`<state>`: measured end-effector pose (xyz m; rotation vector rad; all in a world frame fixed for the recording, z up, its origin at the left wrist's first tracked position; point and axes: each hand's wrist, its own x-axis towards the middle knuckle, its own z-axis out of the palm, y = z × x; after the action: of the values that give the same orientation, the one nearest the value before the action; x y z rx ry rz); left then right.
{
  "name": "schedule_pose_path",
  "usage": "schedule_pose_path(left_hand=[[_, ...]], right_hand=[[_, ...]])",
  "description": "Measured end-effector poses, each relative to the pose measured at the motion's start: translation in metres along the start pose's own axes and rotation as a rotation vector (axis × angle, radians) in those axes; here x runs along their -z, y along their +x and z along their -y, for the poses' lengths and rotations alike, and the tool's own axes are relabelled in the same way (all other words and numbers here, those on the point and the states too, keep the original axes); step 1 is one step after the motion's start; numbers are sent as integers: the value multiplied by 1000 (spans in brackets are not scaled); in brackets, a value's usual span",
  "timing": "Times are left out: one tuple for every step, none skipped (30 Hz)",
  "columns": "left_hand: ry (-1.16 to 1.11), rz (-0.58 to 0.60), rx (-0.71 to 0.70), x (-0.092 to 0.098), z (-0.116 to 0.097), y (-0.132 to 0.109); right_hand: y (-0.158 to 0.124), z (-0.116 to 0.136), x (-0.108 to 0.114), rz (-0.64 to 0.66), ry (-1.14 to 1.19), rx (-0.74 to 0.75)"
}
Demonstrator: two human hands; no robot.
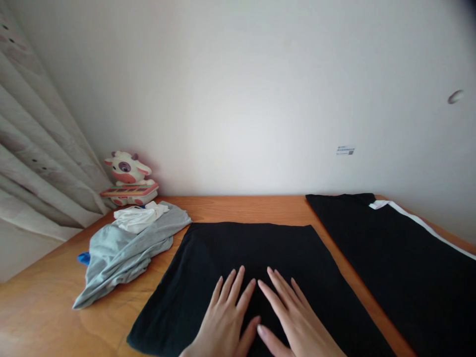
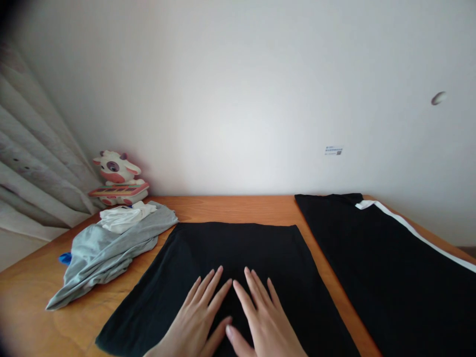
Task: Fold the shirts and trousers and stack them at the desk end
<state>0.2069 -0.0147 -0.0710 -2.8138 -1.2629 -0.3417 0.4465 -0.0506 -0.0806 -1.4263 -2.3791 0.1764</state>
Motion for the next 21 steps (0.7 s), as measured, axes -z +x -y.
schedule_pose_path(left_hand=[[-2,12,-64,-2,-2,-5],[3,25,-109,-3,-2,-10],[12,35,-134,-3,1,-14],[22,41,-148,-1,5,-18],[31,40,-158,2,10,-22],[36,37,-164,5,16,-26],[37,33,-165,10,21,-30],[32,30,-157,15,27,-35],[23,29,-139,20,33,-38],[14,29,-110,25,40,-41],[7,28,-74,29,46,-43],[5,25,-34,31,52,-44],[7,19,4,33,58,-44],[11,12,40,34,62,-43],[16,3,71,34,65,-43],[18,-7,95,35,66,-44],[16,-15,112,36,66,-45],[11,-18,115,38,65,-48],[4,-13,103,41,63,-52],[-5,0,81,45,61,-58],[-15,23,49,50,60,-64]], right_hand=[[-7,-1,-4,16,0,39],[-14,-4,-7,25,-6,63],[-18,-9,-9,29,-17,73],[-22,-14,-10,27,-29,73],[-26,-19,-10,24,-38,68],[-29,-23,-8,25,-44,62],[-31,-26,-5,31,-46,56],[-33,-29,-2,38,-47,41],[-35,-31,2,44,-47,17],[-37,-33,7,48,-45,-11],[-37,-34,11,52,-39,-43],[-36,-36,16,58,-32,-72],[-35,-37,19,68,-24,-96],[-33,-39,21,83,-17,-115],[-31,-40,22,97,-13,-128],[-29,-40,23,104,-13,-139],[-29,-40,22,103,-13,-145],[-30,-40,22,90,-13,-148],[-33,-39,22,69,-10,-147],[-36,-39,23,50,-3,-143],[-41,-39,26,38,9,-135]])
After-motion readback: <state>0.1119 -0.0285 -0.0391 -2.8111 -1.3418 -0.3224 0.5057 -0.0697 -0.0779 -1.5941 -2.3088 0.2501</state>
